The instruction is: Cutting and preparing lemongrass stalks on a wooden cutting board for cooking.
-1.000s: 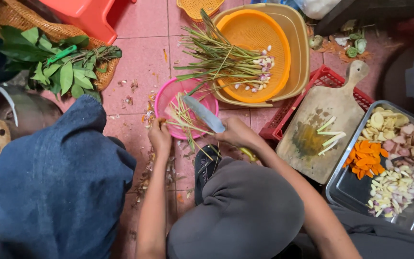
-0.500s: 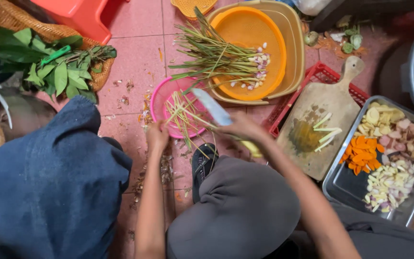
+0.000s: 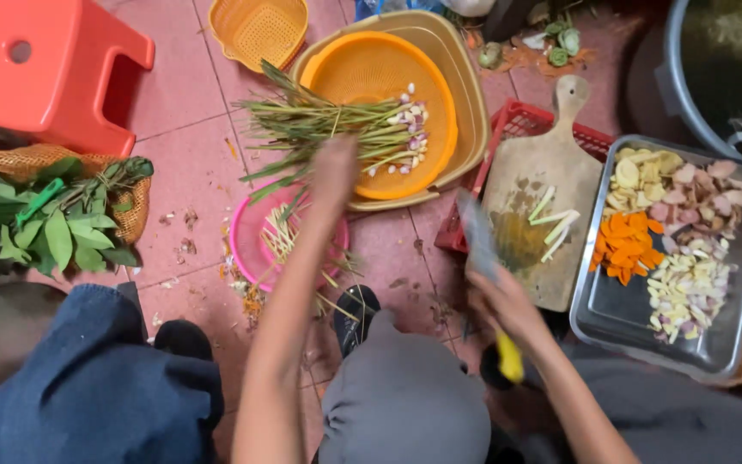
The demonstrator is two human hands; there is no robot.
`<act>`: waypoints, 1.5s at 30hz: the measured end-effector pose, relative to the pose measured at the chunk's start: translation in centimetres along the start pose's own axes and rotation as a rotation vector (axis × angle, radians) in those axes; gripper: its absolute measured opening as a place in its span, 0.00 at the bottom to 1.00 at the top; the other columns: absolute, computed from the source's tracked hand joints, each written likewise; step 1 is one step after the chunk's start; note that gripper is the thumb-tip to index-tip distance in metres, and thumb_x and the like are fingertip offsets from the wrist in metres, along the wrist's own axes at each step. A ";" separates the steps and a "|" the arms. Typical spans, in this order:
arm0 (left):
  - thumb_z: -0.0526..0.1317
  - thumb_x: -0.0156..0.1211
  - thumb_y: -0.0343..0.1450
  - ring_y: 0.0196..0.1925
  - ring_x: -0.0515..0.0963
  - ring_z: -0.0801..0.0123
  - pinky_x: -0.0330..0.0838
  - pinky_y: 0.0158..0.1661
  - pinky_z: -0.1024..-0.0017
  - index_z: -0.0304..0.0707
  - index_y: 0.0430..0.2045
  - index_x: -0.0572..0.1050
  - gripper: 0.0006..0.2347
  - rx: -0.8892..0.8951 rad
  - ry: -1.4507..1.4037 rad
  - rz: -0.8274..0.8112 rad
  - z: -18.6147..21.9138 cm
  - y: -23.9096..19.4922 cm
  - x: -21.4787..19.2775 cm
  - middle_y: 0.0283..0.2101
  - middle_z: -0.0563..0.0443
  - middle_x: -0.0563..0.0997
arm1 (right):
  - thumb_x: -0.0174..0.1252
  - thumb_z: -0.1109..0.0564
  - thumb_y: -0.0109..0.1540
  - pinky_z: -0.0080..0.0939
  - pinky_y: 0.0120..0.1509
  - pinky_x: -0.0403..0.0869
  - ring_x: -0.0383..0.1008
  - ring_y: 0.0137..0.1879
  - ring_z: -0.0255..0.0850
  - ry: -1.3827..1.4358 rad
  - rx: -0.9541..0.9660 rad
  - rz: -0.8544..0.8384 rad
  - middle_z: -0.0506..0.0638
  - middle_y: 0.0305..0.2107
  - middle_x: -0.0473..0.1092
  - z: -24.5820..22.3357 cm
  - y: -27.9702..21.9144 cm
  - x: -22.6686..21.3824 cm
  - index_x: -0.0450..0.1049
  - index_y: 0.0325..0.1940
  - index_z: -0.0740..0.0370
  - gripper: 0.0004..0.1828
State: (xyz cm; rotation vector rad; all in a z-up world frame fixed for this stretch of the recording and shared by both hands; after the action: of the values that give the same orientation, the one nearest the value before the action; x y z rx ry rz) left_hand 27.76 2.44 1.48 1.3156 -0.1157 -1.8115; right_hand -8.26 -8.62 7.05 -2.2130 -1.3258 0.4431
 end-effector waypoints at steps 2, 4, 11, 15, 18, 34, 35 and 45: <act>0.33 0.52 0.71 0.41 0.79 0.45 0.74 0.42 0.52 0.30 0.36 0.78 0.07 -0.053 0.112 -0.154 -8.8 -10.2 8.2 0.39 0.35 0.80 | 0.50 0.46 0.69 0.33 0.17 0.54 0.55 0.15 0.31 0.032 0.095 0.115 0.42 0.15 0.60 3.8 -3.9 -3.6 0.68 0.43 0.57 0.13; 0.36 0.52 0.75 0.42 0.79 0.47 0.74 0.44 0.53 0.31 0.33 0.78 0.08 -0.094 0.209 -0.294 -6.9 -0.8 20.0 0.39 0.35 0.80 | 0.47 0.45 0.70 0.34 0.16 0.55 0.54 0.14 0.32 0.059 0.172 0.246 0.44 0.14 0.59 6.2 -6.4 -7.7 0.67 0.43 0.59 0.15; 0.40 0.53 0.70 0.48 0.76 0.57 0.70 0.44 0.59 0.38 0.37 0.81 0.10 0.091 0.710 -0.493 -5.8 -0.6 22.3 0.42 0.45 0.80 | 0.41 0.47 0.71 0.34 0.17 0.59 0.56 0.14 0.32 0.446 -0.010 0.407 0.46 0.17 0.60 5.7 -8.5 -13.4 0.65 0.50 0.53 0.12; 0.35 0.52 0.73 0.44 0.78 0.54 0.73 0.44 0.56 0.39 0.35 0.79 0.06 0.081 0.539 -0.449 -8.2 -0.3 23.2 0.39 0.42 0.78 | 0.41 0.53 0.70 0.35 0.19 0.64 0.62 0.17 0.34 0.497 -0.102 0.474 0.49 0.21 0.64 6.1 -6.8 -14.7 0.58 0.50 0.52 0.05; 0.33 0.53 0.71 0.43 0.78 0.47 0.72 0.41 0.52 0.35 0.35 0.75 0.04 0.145 0.324 -0.250 -1.9 5.3 12.6 0.40 0.36 0.77 | 0.45 0.56 0.70 0.36 0.20 0.65 0.62 0.18 0.35 0.368 -0.037 0.548 0.49 0.25 0.65 6.7 -6.9 -14.1 0.61 0.53 0.56 0.07; 0.50 0.49 0.76 0.31 0.82 0.39 0.73 0.31 0.45 0.45 0.46 0.74 0.13 0.357 -0.048 -1.014 23.8 -9.9 8.2 0.31 0.35 0.81 | 0.48 0.55 0.65 0.70 0.37 0.70 0.72 0.34 0.74 -0.629 -0.317 0.791 0.72 0.25 0.70 10.6 -5.0 -13.0 0.61 0.43 0.66 0.10; 0.49 0.50 0.76 0.33 0.82 0.39 0.74 0.34 0.45 0.44 0.44 0.75 0.12 0.244 -0.153 -1.052 23.2 -10.7 9.0 0.31 0.34 0.82 | 0.48 0.54 0.67 0.69 0.37 0.70 0.72 0.36 0.74 -0.633 -0.439 0.802 0.72 0.27 0.71 7.9 -6.1 -12.3 0.62 0.46 0.66 0.12; 0.47 0.48 0.77 0.35 0.82 0.38 0.75 0.40 0.48 0.39 0.41 0.77 0.13 -0.046 -0.280 -1.161 20.2 -14.4 11.9 0.30 0.32 0.82 | 0.47 0.45 0.70 0.67 0.32 0.74 0.76 0.30 0.67 -0.855 -0.187 0.712 0.67 0.24 0.74 10.0 -0.6 -9.6 0.63 0.43 0.63 0.17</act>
State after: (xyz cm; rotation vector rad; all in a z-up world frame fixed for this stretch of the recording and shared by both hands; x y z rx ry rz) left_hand 2.28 -4.66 -5.97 1.1456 0.6701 -2.9204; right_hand -18.44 -14.26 -0.57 -2.7399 -0.8686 1.7318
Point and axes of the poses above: each hand's wrist, its own y-axis towards the middle knuckle, its own x-axis out of the palm, z = x × y, the point moved 7 cm from there along y, towards the middle knuckle
